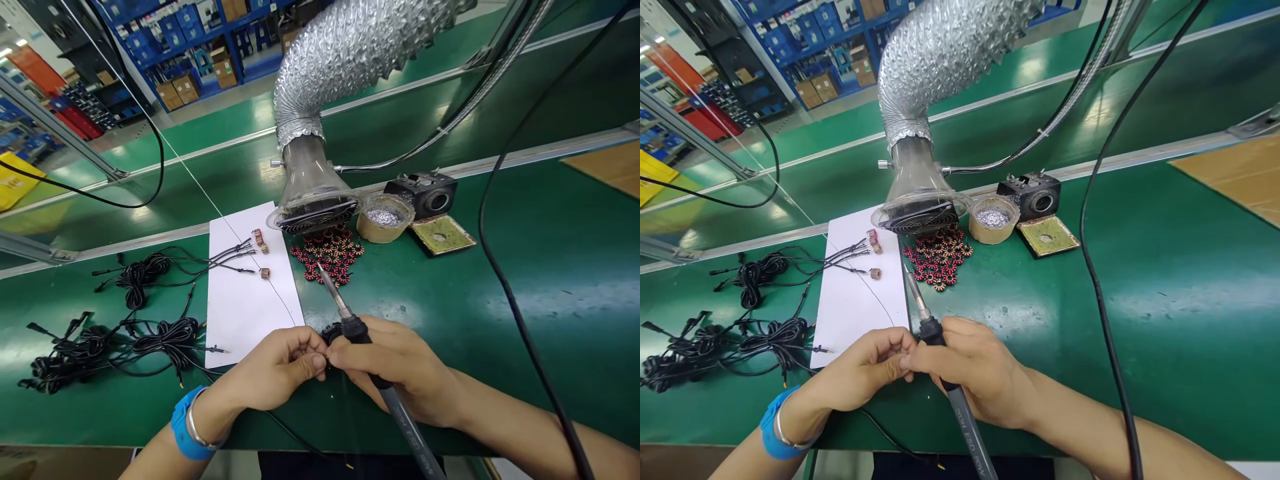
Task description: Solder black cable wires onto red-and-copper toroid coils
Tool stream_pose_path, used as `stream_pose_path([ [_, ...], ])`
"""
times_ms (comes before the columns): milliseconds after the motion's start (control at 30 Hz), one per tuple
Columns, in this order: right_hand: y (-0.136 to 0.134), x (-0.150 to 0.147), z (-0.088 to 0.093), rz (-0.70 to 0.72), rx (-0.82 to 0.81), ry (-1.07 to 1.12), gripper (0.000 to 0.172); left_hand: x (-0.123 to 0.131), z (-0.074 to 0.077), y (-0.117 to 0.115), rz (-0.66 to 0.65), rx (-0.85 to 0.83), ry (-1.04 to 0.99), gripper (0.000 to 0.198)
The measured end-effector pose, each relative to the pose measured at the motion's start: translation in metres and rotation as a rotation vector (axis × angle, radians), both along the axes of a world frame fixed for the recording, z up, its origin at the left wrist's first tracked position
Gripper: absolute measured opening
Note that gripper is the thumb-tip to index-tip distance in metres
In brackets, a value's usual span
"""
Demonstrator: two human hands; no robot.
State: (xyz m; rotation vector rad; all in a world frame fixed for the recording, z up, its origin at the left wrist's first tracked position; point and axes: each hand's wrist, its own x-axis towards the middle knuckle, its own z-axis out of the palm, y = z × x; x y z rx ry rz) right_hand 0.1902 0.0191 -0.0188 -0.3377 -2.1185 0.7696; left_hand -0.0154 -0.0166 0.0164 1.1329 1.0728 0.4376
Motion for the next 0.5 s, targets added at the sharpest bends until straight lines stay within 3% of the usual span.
stream_pose_path([
  [133,-0.0014,-0.0017,-0.0016,0.004,0.065,0.069,0.024,0.0010,-0.0034,0.0031,0.019,-0.117,-0.007,0.039],
  [500,0.0042,-0.0020,-0.0029,-0.059,0.047,0.055,0.024,0.0059,-0.0094,-0.0010,0.166,-0.205,-0.116,0.036],
])
